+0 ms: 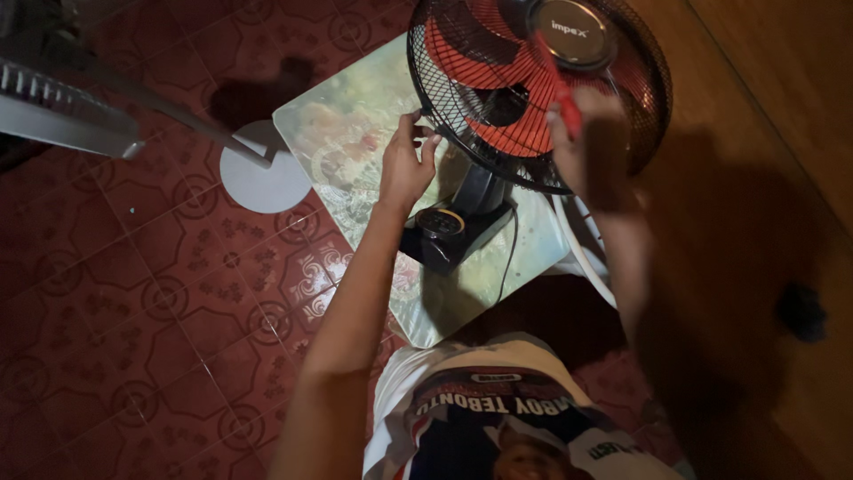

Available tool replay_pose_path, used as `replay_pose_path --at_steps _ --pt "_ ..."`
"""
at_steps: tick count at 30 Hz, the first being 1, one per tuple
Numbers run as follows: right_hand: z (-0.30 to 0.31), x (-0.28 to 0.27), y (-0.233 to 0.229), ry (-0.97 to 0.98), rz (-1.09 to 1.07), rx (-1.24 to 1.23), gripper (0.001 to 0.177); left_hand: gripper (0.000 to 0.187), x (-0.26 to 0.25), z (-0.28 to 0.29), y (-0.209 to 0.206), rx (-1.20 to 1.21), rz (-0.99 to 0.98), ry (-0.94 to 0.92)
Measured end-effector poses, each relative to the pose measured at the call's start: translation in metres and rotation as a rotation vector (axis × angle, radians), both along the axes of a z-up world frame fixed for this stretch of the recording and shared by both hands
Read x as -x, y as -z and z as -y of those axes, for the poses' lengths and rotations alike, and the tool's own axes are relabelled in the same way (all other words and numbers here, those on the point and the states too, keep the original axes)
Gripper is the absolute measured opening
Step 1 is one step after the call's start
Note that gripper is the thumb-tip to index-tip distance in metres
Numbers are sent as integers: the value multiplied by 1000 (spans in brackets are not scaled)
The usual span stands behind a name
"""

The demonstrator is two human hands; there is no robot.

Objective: The person uses a red screwdriver to loosen and remove screws from the front grille of a red electric fan. They then detach the grille and set it aside, exposing the fan blades and motor housing.

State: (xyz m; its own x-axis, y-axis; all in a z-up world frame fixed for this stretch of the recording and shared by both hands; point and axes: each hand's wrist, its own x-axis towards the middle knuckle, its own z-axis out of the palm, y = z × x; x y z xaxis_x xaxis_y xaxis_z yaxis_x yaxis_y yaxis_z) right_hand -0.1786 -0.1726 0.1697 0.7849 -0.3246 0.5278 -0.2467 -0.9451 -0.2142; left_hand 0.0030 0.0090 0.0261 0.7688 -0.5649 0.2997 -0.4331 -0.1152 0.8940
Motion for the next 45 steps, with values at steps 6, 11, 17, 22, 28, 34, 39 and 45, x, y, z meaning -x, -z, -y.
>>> replay_pose_path --at_steps 6,11,17,22,28,34,39,45 --pt "-36 -23 -8 -59 -128 -421 18 40 -1 -3 -7 -21 30 -9" --pt "-64 -32 12 -78 -144 -373 23 39 -3 -3 -6 -10 52 2" --pt "-24 -18 30 44 36 -53 29 38 -7 -3 -2 -40 46 27" --pt "26 -3 25 78 -198 -331 33 37 -8 -1 1 -69 103 31" --pt "22 -37 24 -149 -281 -319 34 38 -3 -1 -4 -63 54 10" --pt "10 -64 14 -278 -315 -167 43 37 7 -3 -13 -57 -11 -35" --pt "18 -84 4 -415 -389 -220 38 36 7 -3 -21 -48 -88 -25" --pt "32 -106 3 -510 -460 -282 30 38 10 -6 -27 -59 -163 -30"
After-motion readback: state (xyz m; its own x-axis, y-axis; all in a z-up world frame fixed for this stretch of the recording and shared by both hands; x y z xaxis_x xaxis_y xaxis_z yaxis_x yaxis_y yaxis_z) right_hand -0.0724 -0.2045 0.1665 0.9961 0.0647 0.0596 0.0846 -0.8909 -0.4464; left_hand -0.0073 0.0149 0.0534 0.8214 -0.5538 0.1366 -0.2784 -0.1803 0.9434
